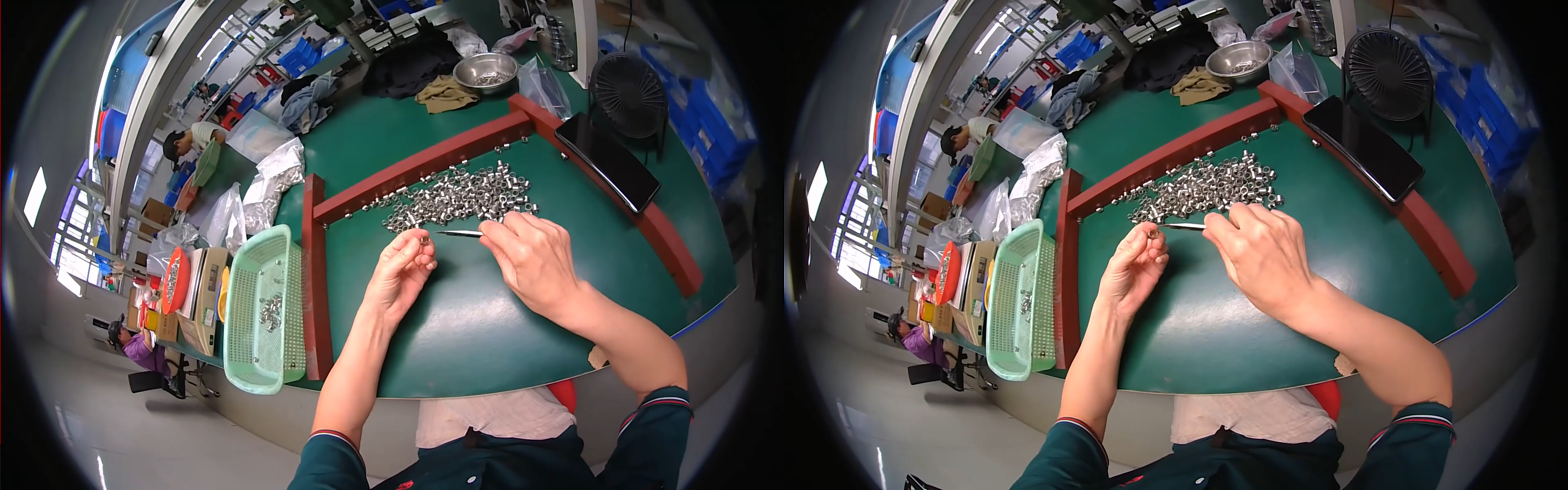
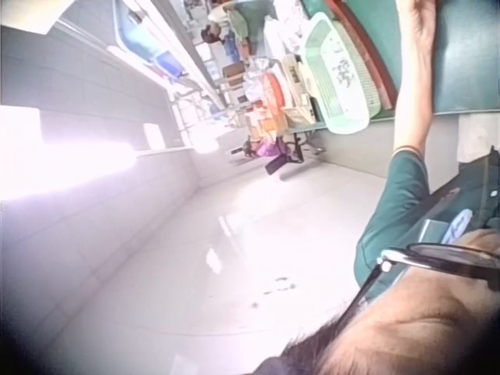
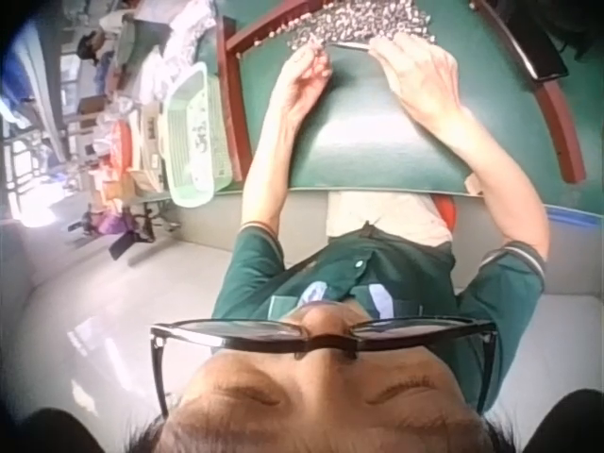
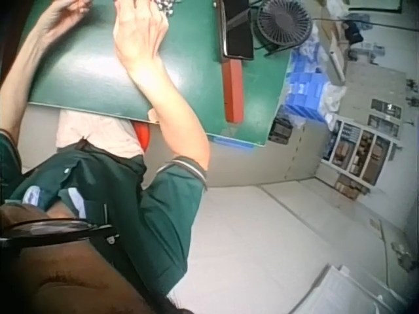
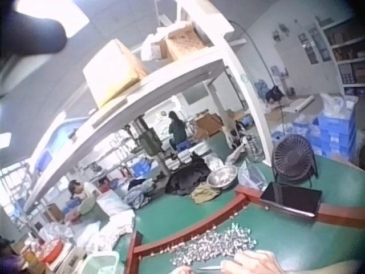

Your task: The person assembles small metal components onto a thin metal rod using tweezers.

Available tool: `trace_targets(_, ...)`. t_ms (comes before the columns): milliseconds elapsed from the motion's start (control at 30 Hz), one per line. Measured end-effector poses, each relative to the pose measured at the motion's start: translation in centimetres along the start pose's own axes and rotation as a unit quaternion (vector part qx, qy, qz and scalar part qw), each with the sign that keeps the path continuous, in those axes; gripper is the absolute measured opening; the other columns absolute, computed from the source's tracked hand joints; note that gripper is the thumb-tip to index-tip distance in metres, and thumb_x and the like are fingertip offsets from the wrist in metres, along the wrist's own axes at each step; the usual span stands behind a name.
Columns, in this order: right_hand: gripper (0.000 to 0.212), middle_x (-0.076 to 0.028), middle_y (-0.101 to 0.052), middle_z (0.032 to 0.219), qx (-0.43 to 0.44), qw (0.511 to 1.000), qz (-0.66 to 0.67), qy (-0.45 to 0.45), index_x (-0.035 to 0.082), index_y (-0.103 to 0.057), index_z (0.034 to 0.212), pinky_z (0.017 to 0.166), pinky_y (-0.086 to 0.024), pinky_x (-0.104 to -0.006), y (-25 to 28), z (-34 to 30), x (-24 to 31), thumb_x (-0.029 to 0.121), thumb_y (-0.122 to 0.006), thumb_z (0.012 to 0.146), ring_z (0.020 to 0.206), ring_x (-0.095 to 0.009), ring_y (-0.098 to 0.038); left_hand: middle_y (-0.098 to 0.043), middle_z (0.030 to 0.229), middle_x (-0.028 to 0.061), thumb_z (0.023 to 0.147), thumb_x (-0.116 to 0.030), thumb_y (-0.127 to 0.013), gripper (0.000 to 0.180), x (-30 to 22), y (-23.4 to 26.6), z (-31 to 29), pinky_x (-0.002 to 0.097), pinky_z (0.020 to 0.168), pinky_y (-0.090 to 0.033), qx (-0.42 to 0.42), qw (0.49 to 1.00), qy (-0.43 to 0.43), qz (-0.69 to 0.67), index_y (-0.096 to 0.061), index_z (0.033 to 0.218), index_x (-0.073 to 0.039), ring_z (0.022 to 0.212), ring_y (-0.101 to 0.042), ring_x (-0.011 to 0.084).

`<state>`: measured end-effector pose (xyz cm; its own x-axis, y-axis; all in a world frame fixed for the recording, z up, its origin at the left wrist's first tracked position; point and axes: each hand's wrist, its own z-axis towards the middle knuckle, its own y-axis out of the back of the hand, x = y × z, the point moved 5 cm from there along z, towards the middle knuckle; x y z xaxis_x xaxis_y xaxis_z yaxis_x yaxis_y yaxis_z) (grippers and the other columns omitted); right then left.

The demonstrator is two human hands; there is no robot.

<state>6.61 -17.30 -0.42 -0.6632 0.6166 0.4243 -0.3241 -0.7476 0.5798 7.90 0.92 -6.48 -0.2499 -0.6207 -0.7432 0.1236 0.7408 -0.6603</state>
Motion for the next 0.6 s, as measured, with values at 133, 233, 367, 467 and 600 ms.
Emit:
trace_targets(133,0.010,-0.003,-0.046,0.062,0.029,0.998,-0.044,0.047,0.008,-0.057,0.075,0.050,-0.037,-0.0315,0.24,0.41,0.38,0.013,-0.064,0.070,0.060,-0.019,-0.050,-0.055,0.077,0.0026,0.082,-0.016,-0.060,0.015,-0.16,-0.20,-0.22,0.0220,0.065,-0.043,-0.024,0.997,0.009,0.074,-0.057,0.092,-0.005,0.066,-0.050,0.0081)
trace_targets(233,0.011,-0.003,-0.045,0.062,0.036,0.995,-0.059,0.070,0.008,-0.056,0.071,0.051,-0.037,-0.0308,0.33,0.54,0.35,0.016,-0.064,0.070,0.062,-0.018,-0.049,-0.055,0.076,0.0025,0.081,-0.016,-0.061,0.015,-0.25,-0.51,-0.31,0.0209,0.063,-0.044,-0.035,0.993,0.021,0.112,-0.057,0.091,-0.005,0.065,-0.051,0.0076)
trace_targets(367,0.012,-0.002,-0.044,0.063,0.050,0.992,-0.068,0.096,0.007,-0.057,0.072,0.053,-0.036,-0.0302,0.34,0.61,0.23,0.016,-0.064,0.069,0.064,-0.018,-0.048,-0.058,0.075,0.0044,0.080,-0.015,-0.062,0.015,-0.42,-0.67,-0.45,0.0218,0.060,-0.046,-0.052,0.986,0.034,0.152,-0.058,0.088,-0.004,0.064,-0.054,0.0084)
trace_targets(467,0.014,-0.003,-0.042,0.063,0.037,0.990,-0.058,0.124,0.008,-0.058,0.078,0.052,-0.032,-0.0305,0.19,0.50,0.22,0.014,-0.066,0.068,0.061,-0.017,-0.045,-0.059,0.073,0.0056,0.080,-0.014,-0.062,0.015,-0.39,-0.55,-0.52,0.0219,0.060,-0.046,-0.062,0.983,0.041,0.167,-0.060,0.088,-0.002,0.062,-0.055,0.0090)
trace_targets(600,0.015,-0.003,-0.041,0.064,0.039,0.988,-0.058,0.140,0.007,-0.058,0.079,0.053,-0.032,-0.0305,0.31,0.67,0.33,0.014,-0.065,0.067,0.061,-0.017,-0.045,-0.060,0.071,0.0059,0.080,-0.012,-0.061,0.014,-0.40,-0.37,-0.54,0.0222,0.059,-0.046,-0.062,0.976,0.053,0.202,-0.061,0.087,-0.001,0.061,-0.055,0.0093)
